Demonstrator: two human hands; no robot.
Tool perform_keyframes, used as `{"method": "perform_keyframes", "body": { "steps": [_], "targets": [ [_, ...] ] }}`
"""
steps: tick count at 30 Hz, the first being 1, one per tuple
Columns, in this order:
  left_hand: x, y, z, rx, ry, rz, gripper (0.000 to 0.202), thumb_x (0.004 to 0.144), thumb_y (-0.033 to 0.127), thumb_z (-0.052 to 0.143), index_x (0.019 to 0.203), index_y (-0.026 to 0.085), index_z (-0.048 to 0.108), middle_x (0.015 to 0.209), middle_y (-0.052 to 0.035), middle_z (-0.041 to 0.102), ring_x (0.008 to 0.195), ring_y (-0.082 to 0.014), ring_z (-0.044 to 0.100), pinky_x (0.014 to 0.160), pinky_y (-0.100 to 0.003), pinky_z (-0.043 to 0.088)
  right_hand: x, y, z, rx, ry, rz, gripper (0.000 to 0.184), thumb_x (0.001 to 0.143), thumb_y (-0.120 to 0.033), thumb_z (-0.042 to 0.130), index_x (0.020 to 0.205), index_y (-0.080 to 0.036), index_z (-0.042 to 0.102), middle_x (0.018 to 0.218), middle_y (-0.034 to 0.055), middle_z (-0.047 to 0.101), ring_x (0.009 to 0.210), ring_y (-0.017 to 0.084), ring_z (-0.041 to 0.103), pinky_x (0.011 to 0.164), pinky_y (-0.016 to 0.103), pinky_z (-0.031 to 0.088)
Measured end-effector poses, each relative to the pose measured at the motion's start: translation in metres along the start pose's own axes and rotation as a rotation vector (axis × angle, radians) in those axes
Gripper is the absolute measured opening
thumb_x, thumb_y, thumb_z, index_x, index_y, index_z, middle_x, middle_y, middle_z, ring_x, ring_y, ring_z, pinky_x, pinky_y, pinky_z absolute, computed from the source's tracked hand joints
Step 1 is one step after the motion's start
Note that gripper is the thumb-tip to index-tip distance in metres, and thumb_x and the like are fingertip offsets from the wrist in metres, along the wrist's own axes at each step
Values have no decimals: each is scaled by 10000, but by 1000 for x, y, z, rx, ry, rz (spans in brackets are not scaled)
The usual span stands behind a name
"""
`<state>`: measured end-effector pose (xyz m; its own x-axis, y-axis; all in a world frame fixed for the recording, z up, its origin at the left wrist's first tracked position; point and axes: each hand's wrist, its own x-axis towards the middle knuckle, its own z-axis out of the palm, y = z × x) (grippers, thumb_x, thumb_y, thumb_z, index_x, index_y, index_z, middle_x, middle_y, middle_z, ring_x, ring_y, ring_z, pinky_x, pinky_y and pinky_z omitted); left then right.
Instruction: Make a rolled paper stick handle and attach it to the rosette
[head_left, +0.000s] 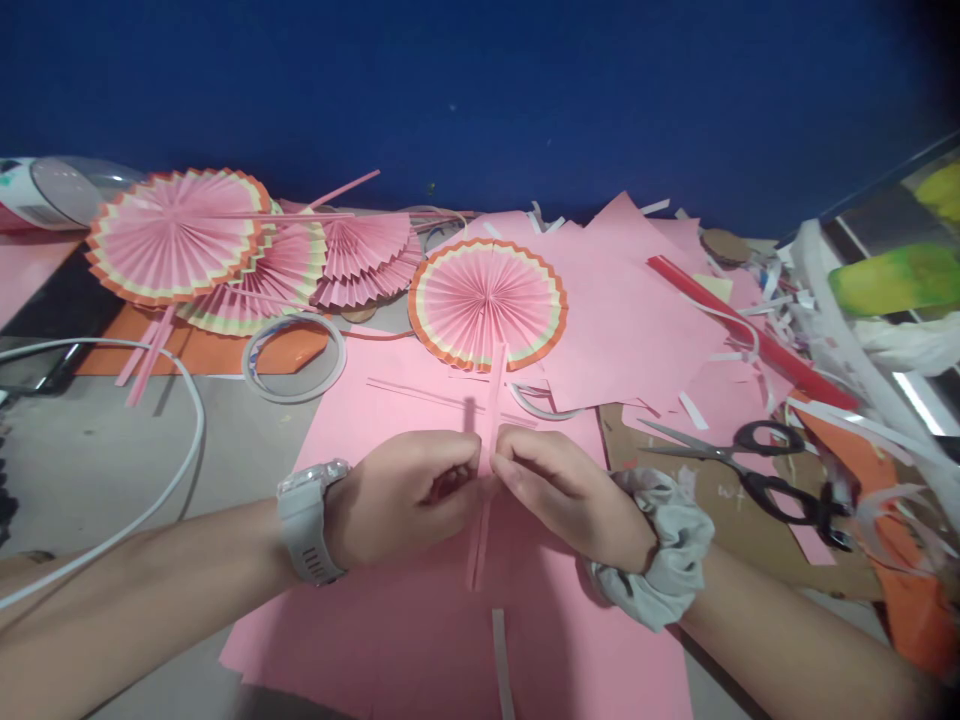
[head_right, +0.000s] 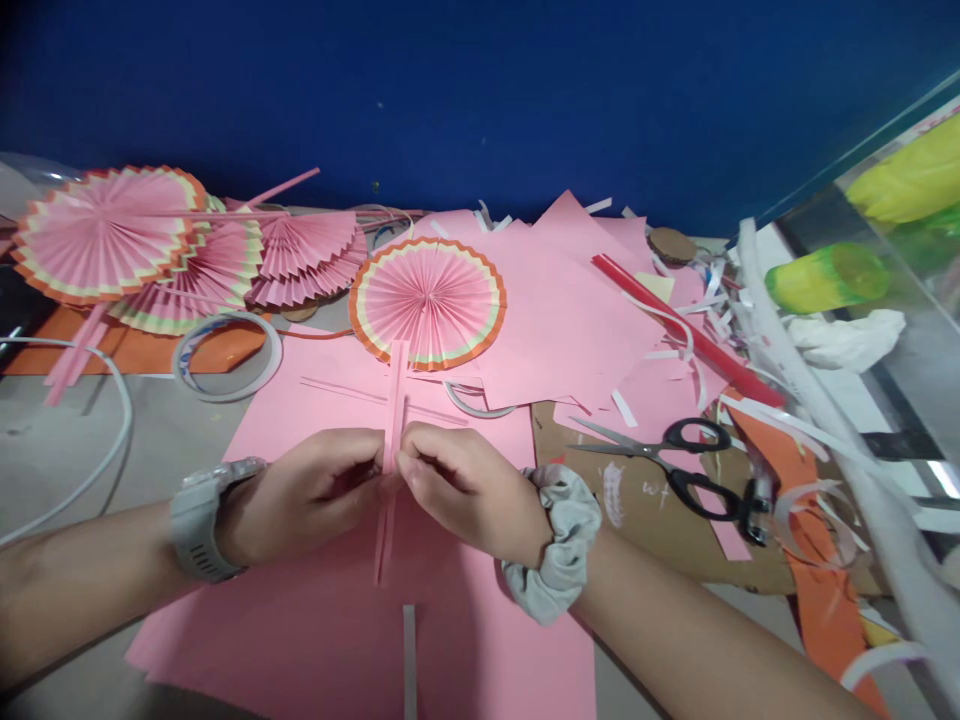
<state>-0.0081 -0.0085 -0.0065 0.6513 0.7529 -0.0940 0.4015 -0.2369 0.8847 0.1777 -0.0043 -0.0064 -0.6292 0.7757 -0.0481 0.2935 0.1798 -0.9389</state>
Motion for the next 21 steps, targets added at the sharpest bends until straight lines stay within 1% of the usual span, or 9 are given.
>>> {"method": "perform_keyframes", "body": {
  "steps": [4,6,9,12,14,15,17,19,21],
  "targets": [
    [0,2,-2,-28,-29,-1,172,813,137,455,647,159,417,610,48,367,564,-81,318,521,-212,276,0,0,-1,-7,-33,35,258,907,-190,368,649,-192,377,604,-42,365,544,88,326,495,215,288],
    [0,3,-4,-105,-66,19,165,821,150,447,658,161,417,614,49,352,562,-80,307,514,-204,284,-1,-1,-2,42,-66,10,284,923,-238,349,650,-186,403,624,-29,400,569,94,359,529,219,323],
    [-1,6,-6,-199,-158,62,120,808,130,437,692,161,442,614,47,350,555,-79,311,507,-198,298,-2,-2,-3,135,-78,-9,290,928,-341,379,735,-169,510,668,-7,472,616,108,430,587,233,371],
    [-1,8,-7,-143,-170,59,123,718,69,482,660,165,430,571,64,317,519,-69,281,474,-194,271,-2,-2,-2,134,-51,24,240,896,-345,480,776,-162,579,663,-5,493,635,115,472,599,235,388],
    [0,9,-7,-106,-154,31,137,702,64,495,643,166,424,561,68,311,511,-66,275,467,-190,264,-1,-1,-1,132,-44,27,246,899,-320,486,748,-163,598,662,-2,506,668,123,508,635,237,410],
    [1,9,-7,-105,-150,16,131,727,82,494,644,163,434,563,65,332,515,-66,295,473,-188,275,-1,0,-1,143,-39,22,257,905,-312,478,736,-163,602,671,2,521,684,124,526,652,236,422],
    [2,9,-6,-140,-155,-4,152,821,155,465,670,152,484,582,45,429,537,-73,382,506,-186,327,-1,1,0,177,-23,27,269,913,-304,463,734,-163,607,705,10,558,696,120,554,659,227,441],
    [3,9,-6,-225,-190,-23,254,903,240,402,702,144,524,609,14,541,544,-80,477,544,-188,390,-1,1,-1,211,-5,47,283,925,-304,435,745,-163,602,728,17,581,700,119,573,655,223,457],
    [3,9,-5,-304,-232,-57,338,942,300,342,713,142,533,586,-2,583,493,-78,517,537,-189,428,-1,1,-1,220,5,50,278,928,-316,422,757,-165,581,715,14,570,689,120,567,642,225,460]
  ]
}}
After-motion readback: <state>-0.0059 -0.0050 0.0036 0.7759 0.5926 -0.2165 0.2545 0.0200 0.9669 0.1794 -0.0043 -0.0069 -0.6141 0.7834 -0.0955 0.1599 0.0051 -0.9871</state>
